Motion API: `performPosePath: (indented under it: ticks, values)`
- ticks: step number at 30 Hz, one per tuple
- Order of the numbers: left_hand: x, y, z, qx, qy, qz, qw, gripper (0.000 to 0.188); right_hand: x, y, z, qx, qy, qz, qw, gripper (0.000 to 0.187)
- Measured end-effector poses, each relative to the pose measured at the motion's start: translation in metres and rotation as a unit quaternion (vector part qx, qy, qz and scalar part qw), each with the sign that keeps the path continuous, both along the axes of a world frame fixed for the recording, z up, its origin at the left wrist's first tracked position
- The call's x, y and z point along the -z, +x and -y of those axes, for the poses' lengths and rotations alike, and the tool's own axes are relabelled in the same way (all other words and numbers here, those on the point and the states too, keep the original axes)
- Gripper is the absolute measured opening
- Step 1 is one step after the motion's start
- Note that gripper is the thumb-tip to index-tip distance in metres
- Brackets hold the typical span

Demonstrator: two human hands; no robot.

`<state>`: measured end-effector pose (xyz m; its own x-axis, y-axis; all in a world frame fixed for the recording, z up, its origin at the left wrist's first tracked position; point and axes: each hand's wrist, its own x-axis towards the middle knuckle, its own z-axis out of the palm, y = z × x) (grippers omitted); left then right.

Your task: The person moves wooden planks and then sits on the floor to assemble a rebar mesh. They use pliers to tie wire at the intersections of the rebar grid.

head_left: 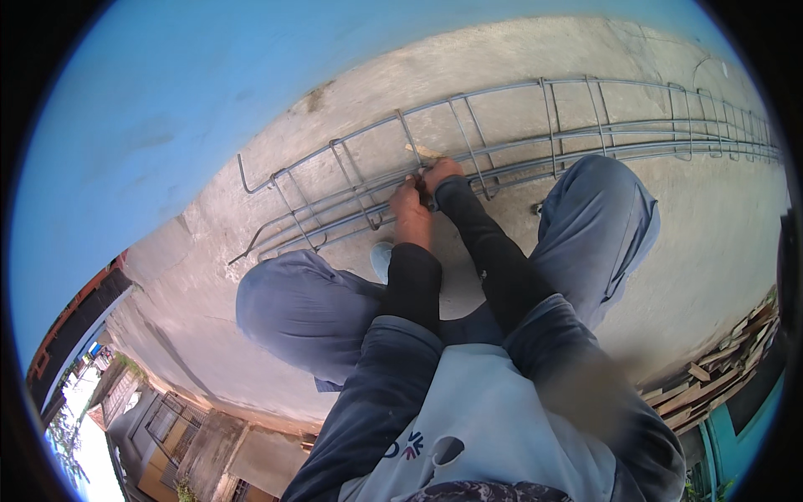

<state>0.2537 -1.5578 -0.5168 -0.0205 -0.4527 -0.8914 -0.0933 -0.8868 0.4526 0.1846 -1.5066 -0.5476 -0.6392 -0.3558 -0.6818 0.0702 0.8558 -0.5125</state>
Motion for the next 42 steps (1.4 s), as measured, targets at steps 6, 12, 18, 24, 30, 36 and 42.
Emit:
performPosePath:
  ticks: [6,12,18,24,30,36,42]
  values:
    - [0.009,-0.003,0.015,0.018,0.063,0.038,0.997,0.020,-0.010,-0.001,0.004,-0.028,-0.004,-0.018,0.999,0.038]
    - [-0.011,-0.029,0.008,0.081,0.052,0.139,0.986,0.019,-0.013,-0.005,-0.002,-0.022,0.013,-0.001,1.000,0.041]
    - [0.012,-0.022,0.001,-0.029,0.023,0.033,0.999,0.018,-0.004,-0.004,-0.003,-0.025,0.014,-0.025,0.999,0.041]
    - [0.044,0.001,0.010,-0.088,0.131,-0.218,0.963,0.028,-0.002,-0.002,-0.005,-0.019,0.011,-0.047,0.999,0.039]
    - [0.031,0.003,0.010,-0.047,0.114,-0.218,0.968,0.028,-0.012,-0.001,-0.005,0.004,0.006,-0.063,0.998,0.033]
    - [-0.014,-0.004,0.008,0.345,-0.191,0.173,0.903,0.021,-0.021,-0.005,-0.010,-0.024,-0.013,-0.034,0.999,0.036]
    - [-0.045,-0.011,0.027,0.544,-0.418,0.301,0.662,0.023,-0.015,-0.001,-0.003,-0.015,-0.010,-0.023,1.000,0.039]
